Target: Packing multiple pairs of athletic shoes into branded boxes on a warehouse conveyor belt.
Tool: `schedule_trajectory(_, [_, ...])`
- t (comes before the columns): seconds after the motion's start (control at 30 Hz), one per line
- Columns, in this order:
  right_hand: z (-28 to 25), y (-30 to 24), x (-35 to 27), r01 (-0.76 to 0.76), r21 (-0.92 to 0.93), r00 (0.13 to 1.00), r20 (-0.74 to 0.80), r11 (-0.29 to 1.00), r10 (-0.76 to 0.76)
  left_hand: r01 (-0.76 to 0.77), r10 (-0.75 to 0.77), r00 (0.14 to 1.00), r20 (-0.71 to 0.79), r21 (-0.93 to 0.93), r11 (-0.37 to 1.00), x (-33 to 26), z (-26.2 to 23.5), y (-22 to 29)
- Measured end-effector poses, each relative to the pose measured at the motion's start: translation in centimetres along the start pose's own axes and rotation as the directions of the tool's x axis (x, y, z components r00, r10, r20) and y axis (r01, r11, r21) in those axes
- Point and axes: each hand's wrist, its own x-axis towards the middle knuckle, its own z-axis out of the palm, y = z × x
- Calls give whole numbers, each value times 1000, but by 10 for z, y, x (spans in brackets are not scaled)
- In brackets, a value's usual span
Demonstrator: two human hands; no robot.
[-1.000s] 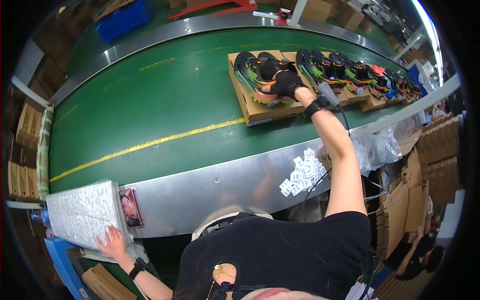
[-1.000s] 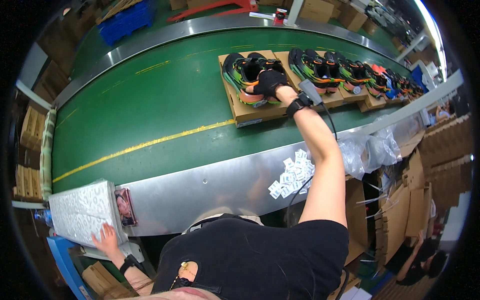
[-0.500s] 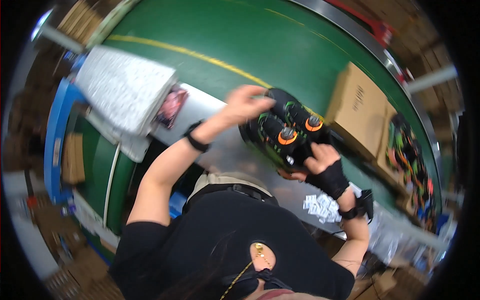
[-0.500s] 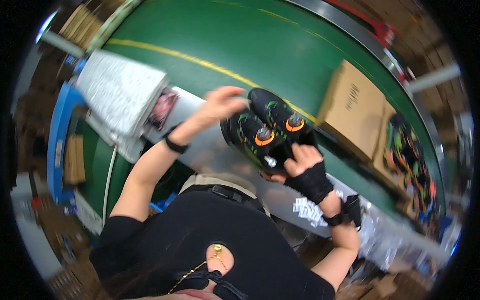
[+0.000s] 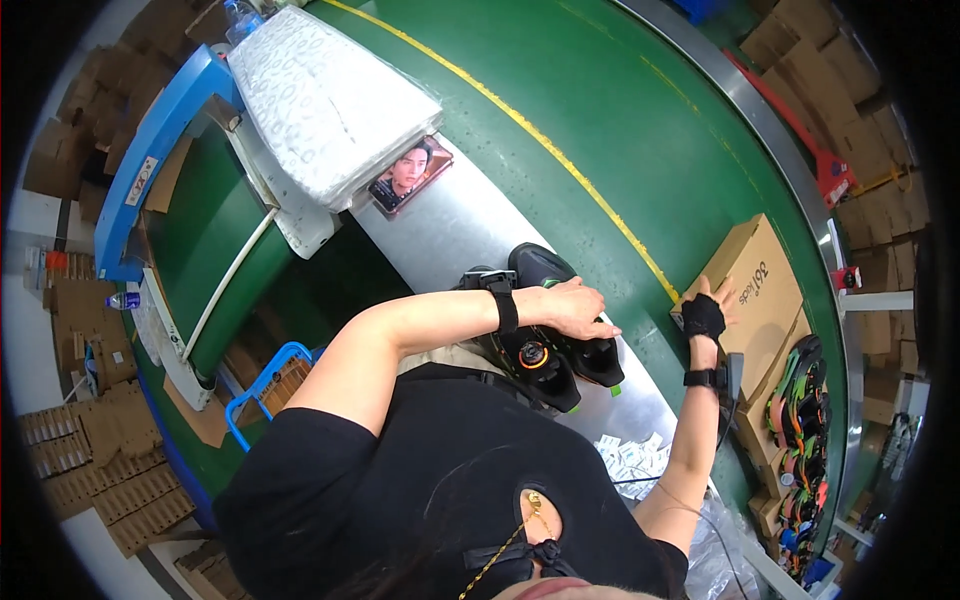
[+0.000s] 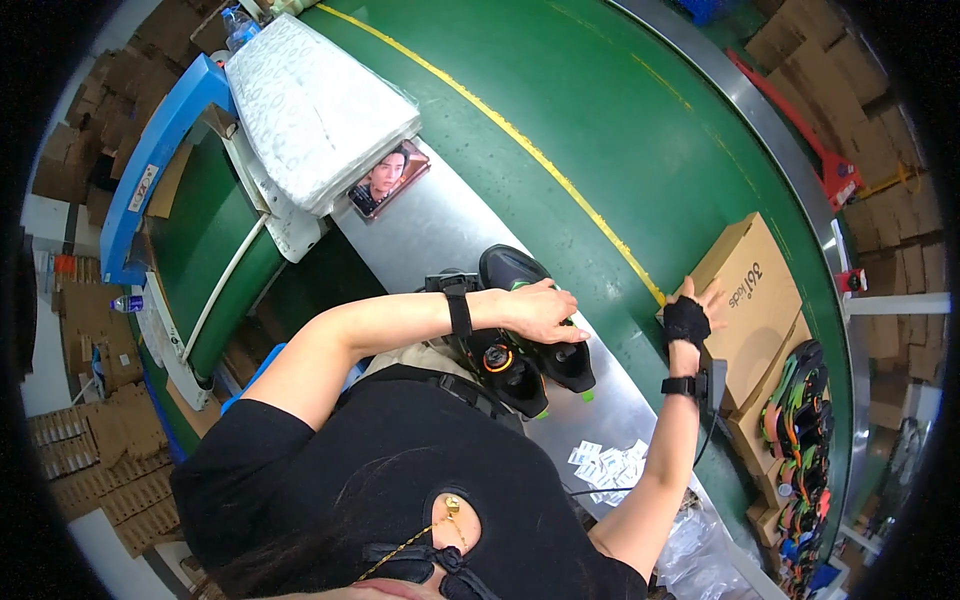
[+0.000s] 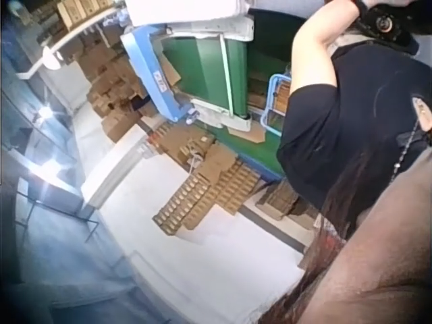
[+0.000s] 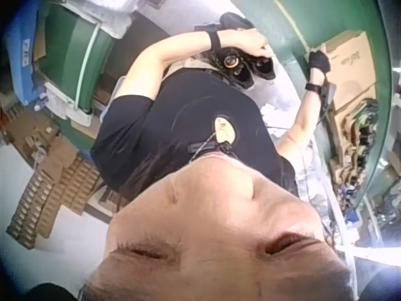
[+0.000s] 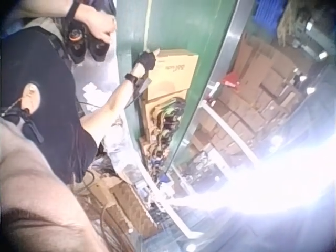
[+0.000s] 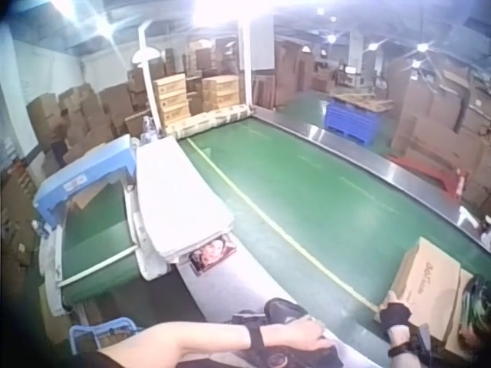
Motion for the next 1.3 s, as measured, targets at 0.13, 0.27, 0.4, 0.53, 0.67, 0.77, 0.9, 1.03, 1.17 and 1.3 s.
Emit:
schedule_trajectory(0.13, [34, 29, 12, -135, -125, 989, 46, 983, 142, -82, 82, 992, -93, 4, 997, 0, 0, 7])
schedule_trajectory(0.27, [-4, 14, -14, 43, 75, 975, -219, 996, -26, -139, 164, 928, -335, 95, 986, 11, -20, 21])
schedule_trajectory(0.4, [-41, -15, -33, 329, 321, 846, -519, 888, -126, -216, 339, 794, -504, 287, 933, 32, -40, 36])
schedule_trajectory(0.53, [-92, 8, -66, 238, 572, 825, -545, 785, 148, -227, 373, 816, -442, 349, 909, 44, -53, 43])
schedule_trajectory(0.67, [-143, 50, -114, 269, 835, 751, -494, 480, 438, -54, -4, 890, -456, -115, 992, 45, -64, -23])
schedule_trajectory(0.77, [-110, 84, -129, 484, 873, 726, -358, -65, 587, -233, -48, 818, -573, -407, 883, 39, -59, -101])
schedule_trajectory(0.9, [42, 97, -164, -129, 955, 485, -174, 267, 857, -53, -50, 852, -522, -179, 982, 10, -45, -194])
schedule_trajectory(1.03, [82, 28, -252, -645, 577, 654, 78, 501, 752, -57, -158, 880, -448, -430, 901, 14, -47, -203])
schedule_trajectory(1.17, [128, -9, -272, -565, 410, 754, -96, 716, 650, 84, -354, 864, -357, -591, 803, 7, -58, -173])
schedule_trajectory(1.3, [142, -9, -274, -516, 317, 765, -248, 796, 594, 118, -391, 896, -213, -733, 670, -10, -69, -182])
